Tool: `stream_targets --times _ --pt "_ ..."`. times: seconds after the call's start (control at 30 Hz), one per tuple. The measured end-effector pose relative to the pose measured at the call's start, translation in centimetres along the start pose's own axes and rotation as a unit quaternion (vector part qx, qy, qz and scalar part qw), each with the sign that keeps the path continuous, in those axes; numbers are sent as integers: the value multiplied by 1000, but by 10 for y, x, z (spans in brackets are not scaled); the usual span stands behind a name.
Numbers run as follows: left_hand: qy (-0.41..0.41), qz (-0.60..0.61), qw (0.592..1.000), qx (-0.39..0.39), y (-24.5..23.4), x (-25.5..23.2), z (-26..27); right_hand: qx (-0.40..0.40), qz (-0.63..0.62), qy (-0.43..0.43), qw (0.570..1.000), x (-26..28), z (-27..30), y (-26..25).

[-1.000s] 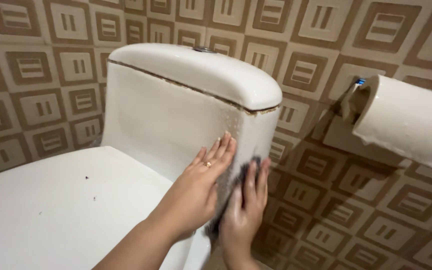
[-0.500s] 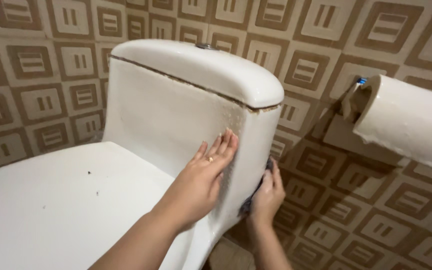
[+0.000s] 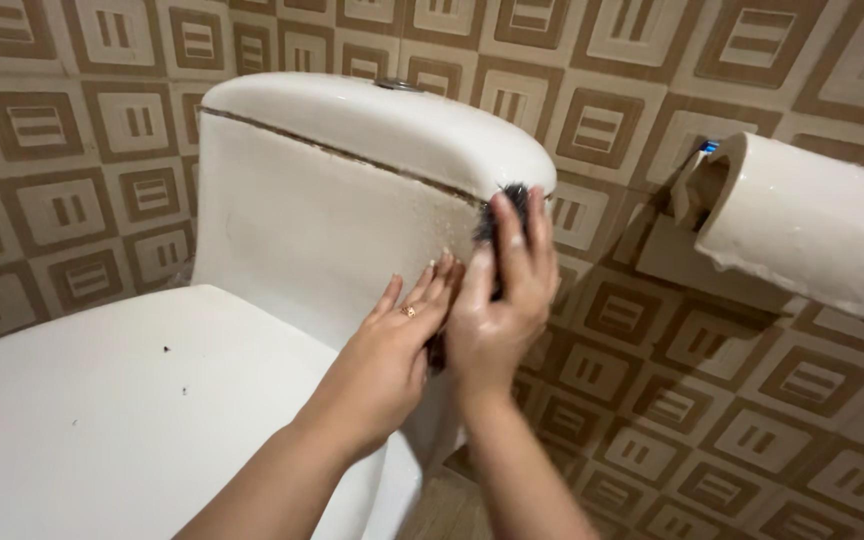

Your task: The person scrubs the exterior of a white toilet, including the tank, seat, and base, using a sponge and a steel wool pad. They apply a cleaning solution from a bucket and wipe down the surfaces in a bathroom with patterned tiles.

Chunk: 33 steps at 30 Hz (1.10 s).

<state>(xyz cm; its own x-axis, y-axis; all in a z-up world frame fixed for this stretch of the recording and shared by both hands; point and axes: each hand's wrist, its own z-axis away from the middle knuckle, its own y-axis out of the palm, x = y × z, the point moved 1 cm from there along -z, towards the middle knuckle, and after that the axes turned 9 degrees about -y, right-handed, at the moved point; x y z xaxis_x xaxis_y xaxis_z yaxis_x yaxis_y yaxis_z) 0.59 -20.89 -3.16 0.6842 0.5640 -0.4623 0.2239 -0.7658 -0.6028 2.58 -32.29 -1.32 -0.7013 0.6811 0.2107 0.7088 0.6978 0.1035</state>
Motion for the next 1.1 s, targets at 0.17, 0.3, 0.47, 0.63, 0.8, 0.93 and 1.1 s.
stream_targets --times 0.17,0.3,0.47,0.63,0.8,0.93,1.1 --pt "-14 7 1000 11 -2 -1 -1 -19 -123 26 992 -48 -37 6" --pt "-14 29 999 8 -2 -1 -1 -11 -194 113 974 -96 -67 13" --pt "-14 26 1000 3 0 0 0 44 -339 440 830 -150 -57 16" --pt "-33 20 999 8 0 0 -3 103 -266 568 772 -186 -1 14" --pt "-9 19 1000 -16 2 4 0 114 -236 602 754 -205 51 0" --pt "8 17 1000 -19 2 7 0 128 -189 630 742 -202 82 -14" --pt "-6 10 1000 -24 -1 3 6 157 -118 645 739 -169 109 -48"
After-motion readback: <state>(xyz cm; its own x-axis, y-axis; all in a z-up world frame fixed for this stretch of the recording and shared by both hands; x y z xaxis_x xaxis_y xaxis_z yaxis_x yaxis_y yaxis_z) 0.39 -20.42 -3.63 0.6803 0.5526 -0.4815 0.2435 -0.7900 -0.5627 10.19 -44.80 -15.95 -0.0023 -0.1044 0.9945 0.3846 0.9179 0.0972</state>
